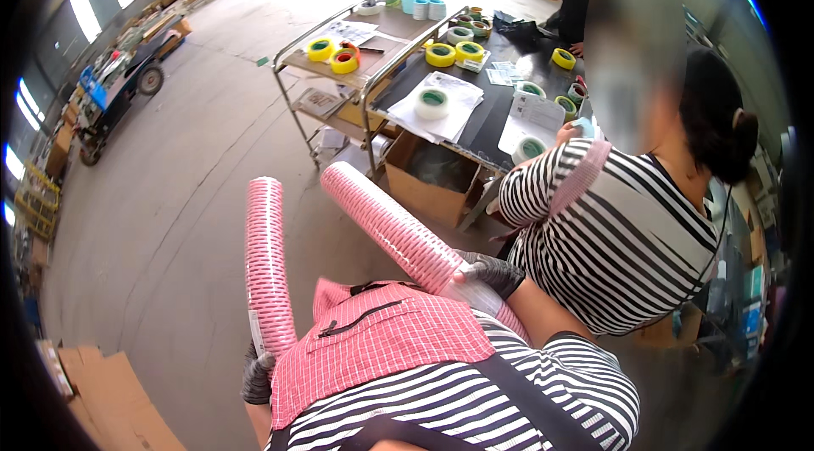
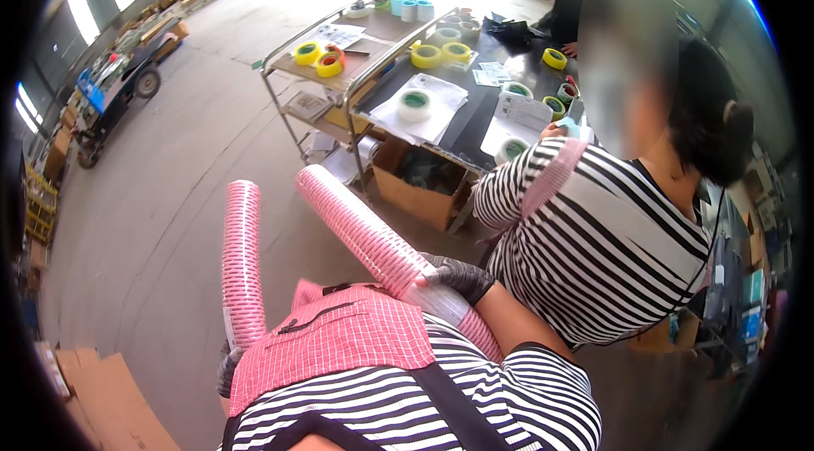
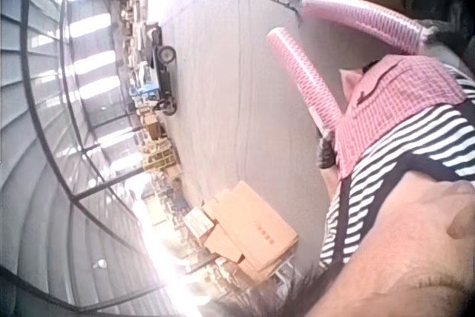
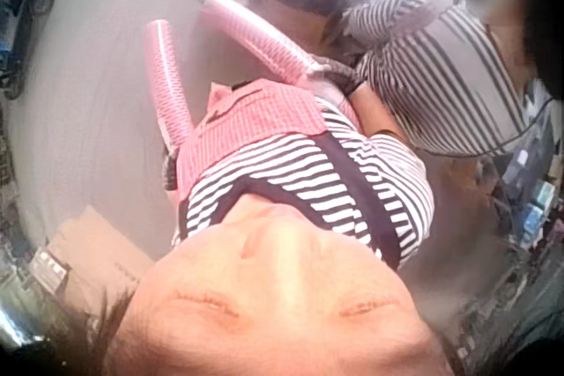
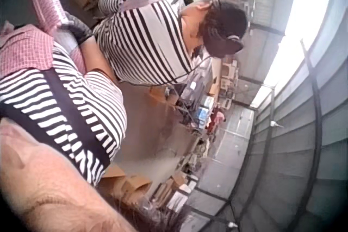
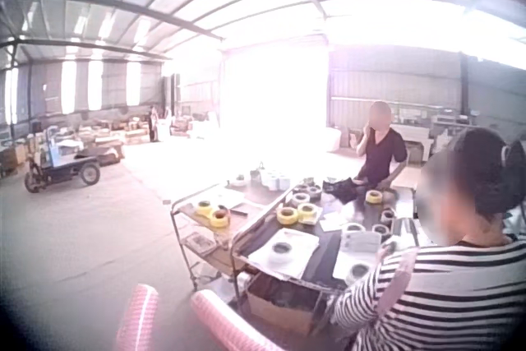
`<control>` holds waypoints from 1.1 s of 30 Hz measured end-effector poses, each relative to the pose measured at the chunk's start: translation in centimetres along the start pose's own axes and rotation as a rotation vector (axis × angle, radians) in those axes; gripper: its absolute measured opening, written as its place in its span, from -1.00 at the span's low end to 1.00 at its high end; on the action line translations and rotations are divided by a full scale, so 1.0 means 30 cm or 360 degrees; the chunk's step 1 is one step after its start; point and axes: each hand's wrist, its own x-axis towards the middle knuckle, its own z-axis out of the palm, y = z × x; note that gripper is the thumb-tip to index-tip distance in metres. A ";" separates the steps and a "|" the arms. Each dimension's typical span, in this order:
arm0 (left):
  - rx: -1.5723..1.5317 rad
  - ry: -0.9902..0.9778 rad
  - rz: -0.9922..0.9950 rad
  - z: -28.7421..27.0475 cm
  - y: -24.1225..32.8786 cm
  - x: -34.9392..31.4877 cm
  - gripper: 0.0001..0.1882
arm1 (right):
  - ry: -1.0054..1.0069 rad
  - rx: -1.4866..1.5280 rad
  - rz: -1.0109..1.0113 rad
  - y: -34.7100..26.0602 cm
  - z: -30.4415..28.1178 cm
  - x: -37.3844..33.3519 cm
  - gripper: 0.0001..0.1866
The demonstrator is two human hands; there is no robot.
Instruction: The person picks up pink mesh-wrapped tubes, peels labels from a sheet, and applies the labels to the tubes before placing them back on the table.
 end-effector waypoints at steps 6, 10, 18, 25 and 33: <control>0.0032 -0.0290 -0.0022 -0.041 0.204 0.634 -0.05 | 0.0315 0.0156 -0.0254 -0.111 -0.130 0.228 -0.09; 0.0110 -0.0450 -0.0378 -0.303 0.203 1.188 -0.09 | 0.0628 0.0288 -0.0438 -0.173 -0.129 0.363 -0.06; 0.0410 -0.0945 -0.0240 0.159 0.570 1.751 -0.04 | 0.0974 0.0617 -0.0787 -0.242 -0.139 0.481 -0.14; 0.0678 -0.1281 -0.0304 0.441 0.611 2.068 -0.02 | 0.1280 0.0523 -0.0961 -0.276 -0.460 0.515 -0.26; 0.0763 -0.1314 -0.0387 0.644 0.559 2.381 -0.05 | 0.1675 0.0009 -0.1079 -0.442 -0.944 0.627 -0.14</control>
